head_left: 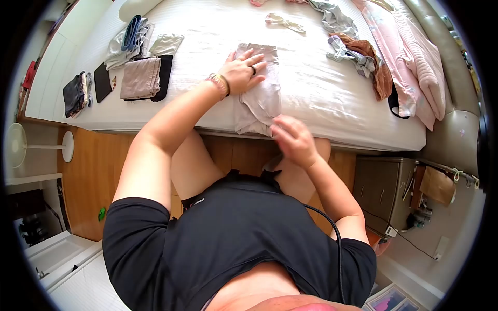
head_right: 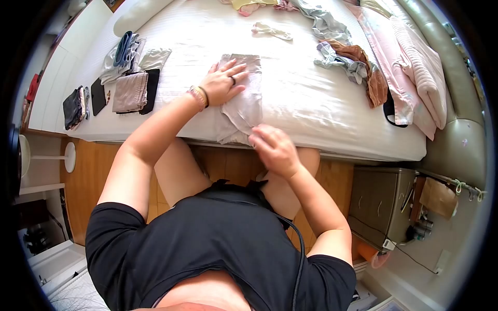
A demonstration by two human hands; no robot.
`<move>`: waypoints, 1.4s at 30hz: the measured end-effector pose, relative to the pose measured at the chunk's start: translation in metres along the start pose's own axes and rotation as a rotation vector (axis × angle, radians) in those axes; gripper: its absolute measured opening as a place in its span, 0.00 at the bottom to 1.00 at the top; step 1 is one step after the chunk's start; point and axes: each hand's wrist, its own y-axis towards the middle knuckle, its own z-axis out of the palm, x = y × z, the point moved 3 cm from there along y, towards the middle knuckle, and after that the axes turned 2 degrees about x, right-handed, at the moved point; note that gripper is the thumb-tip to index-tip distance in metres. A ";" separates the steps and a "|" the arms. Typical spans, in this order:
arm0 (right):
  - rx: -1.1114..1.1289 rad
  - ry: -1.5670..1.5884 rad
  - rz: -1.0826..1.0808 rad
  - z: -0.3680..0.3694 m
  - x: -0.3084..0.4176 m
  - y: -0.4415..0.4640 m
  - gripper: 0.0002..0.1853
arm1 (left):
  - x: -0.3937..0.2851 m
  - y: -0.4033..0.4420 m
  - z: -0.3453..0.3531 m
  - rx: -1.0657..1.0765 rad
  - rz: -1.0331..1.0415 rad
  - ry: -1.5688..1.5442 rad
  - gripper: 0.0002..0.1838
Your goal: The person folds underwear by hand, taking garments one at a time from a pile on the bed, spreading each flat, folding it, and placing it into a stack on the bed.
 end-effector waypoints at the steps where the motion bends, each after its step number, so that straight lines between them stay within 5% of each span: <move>1: -0.039 -0.150 0.025 -0.011 -0.007 0.002 0.19 | -0.001 -0.013 -0.002 -0.018 0.064 0.004 0.31; 6: 0.013 -0.320 -0.021 0.003 -0.036 0.005 0.23 | -0.027 -0.100 -0.023 0.057 0.341 0.015 0.44; 10: -0.001 -0.289 -0.077 0.016 -0.027 0.022 0.22 | -0.034 -0.121 0.004 -0.122 0.331 0.105 0.51; 13: -0.054 -0.284 -0.076 0.022 -0.030 0.025 0.20 | -0.042 -0.115 0.013 -0.184 0.255 0.084 0.43; 14: -0.051 -0.252 -0.056 0.020 -0.028 0.023 0.21 | -0.046 -0.114 0.017 -0.354 0.318 0.041 0.34; 19: 0.050 -0.042 -0.028 -0.007 -0.006 0.019 0.18 | -0.056 -0.134 -0.017 -0.342 0.410 -0.176 0.21; 21: 0.018 0.235 0.089 -0.010 -0.007 0.021 0.14 | -0.058 -0.139 -0.029 -0.204 0.373 -0.547 0.19; 23: -0.055 0.574 0.330 -0.007 -0.009 0.023 0.10 | -0.047 -0.128 -0.025 -0.235 0.281 -0.844 0.15; 25: -0.008 0.752 0.617 0.002 -0.033 0.034 0.11 | -0.033 -0.108 -0.023 -0.197 -0.037 -1.124 0.10; 27: -0.037 0.762 0.861 0.015 -0.060 0.054 0.15 | -0.020 -0.079 -0.025 -0.159 -0.487 -1.370 0.15; 30: -0.245 0.819 0.993 0.031 -0.085 0.082 0.18 | 0.000 -0.043 -0.003 -0.086 -0.769 -1.731 0.23; 34: -0.183 0.378 0.984 0.059 -0.116 0.087 0.18 | -0.012 -0.046 -0.004 -0.232 -0.657 -1.564 0.39; 35: -0.180 0.322 0.973 0.062 -0.122 0.087 0.18 | -0.012 -0.047 0.017 -0.423 -0.575 -1.386 0.40; 40: -0.003 0.144 1.041 0.051 -0.102 0.099 0.16 | -0.016 -0.054 0.033 -0.639 -0.601 -0.816 0.36; 42: -0.013 0.060 1.072 0.049 -0.094 0.102 0.17 | -0.023 -0.054 0.026 -0.576 -0.617 -0.748 0.34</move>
